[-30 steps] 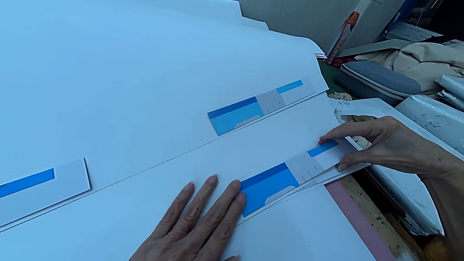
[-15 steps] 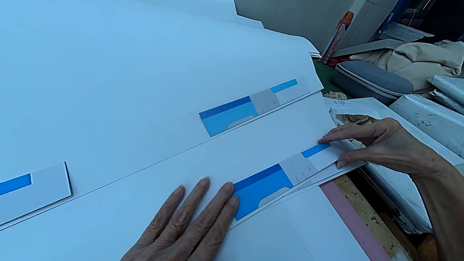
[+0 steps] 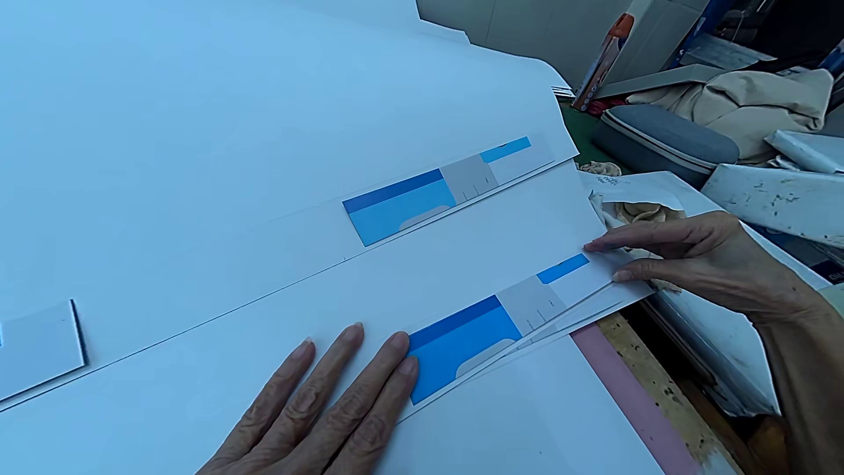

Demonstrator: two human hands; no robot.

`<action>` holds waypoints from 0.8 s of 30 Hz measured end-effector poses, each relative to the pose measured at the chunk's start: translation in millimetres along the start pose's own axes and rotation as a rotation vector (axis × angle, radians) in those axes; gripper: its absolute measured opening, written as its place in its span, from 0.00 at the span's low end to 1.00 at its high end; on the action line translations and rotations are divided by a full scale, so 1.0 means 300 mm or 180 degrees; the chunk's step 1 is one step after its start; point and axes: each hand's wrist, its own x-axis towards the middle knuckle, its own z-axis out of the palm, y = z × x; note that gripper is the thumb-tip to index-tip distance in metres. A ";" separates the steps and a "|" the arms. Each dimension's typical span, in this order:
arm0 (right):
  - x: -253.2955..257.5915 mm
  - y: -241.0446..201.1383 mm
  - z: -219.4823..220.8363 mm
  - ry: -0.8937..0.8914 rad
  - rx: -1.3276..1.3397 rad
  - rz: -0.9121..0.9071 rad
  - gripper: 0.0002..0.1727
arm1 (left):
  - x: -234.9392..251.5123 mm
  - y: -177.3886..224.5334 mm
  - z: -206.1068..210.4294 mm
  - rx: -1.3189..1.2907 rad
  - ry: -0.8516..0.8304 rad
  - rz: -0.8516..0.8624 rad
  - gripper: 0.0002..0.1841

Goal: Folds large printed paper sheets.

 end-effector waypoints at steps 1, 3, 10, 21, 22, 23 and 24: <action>0.000 0.002 0.000 0.0004 -0.0005 0.0008 0.22 | 0.000 0.000 -0.001 0.0004 -0.0021 -0.0004 0.32; 0.000 0.004 0.001 0.0017 -0.0035 0.0017 0.22 | 0.000 0.001 -0.004 0.0004 -0.0050 -0.0012 0.32; -0.003 0.015 0.004 0.0056 0.0073 0.0023 0.21 | 0.001 0.001 -0.008 -0.0030 -0.0056 -0.0025 0.32; 0.002 0.029 -0.003 0.0105 0.0156 0.0080 0.21 | 0.001 0.002 -0.009 -0.0030 -0.0048 -0.0030 0.32; 0.001 0.026 -0.002 0.0129 0.0128 0.0049 0.22 | 0.001 0.003 -0.008 -0.0025 -0.0050 -0.0030 0.32; 0.003 0.012 0.005 0.0144 -0.0019 -0.0036 0.24 | 0.001 0.003 -0.007 -0.0018 -0.0043 -0.0029 0.32; 0.008 -0.017 0.023 0.0107 -0.0300 -0.0174 0.25 | 0.001 0.003 -0.006 -0.0005 -0.0028 -0.0033 0.32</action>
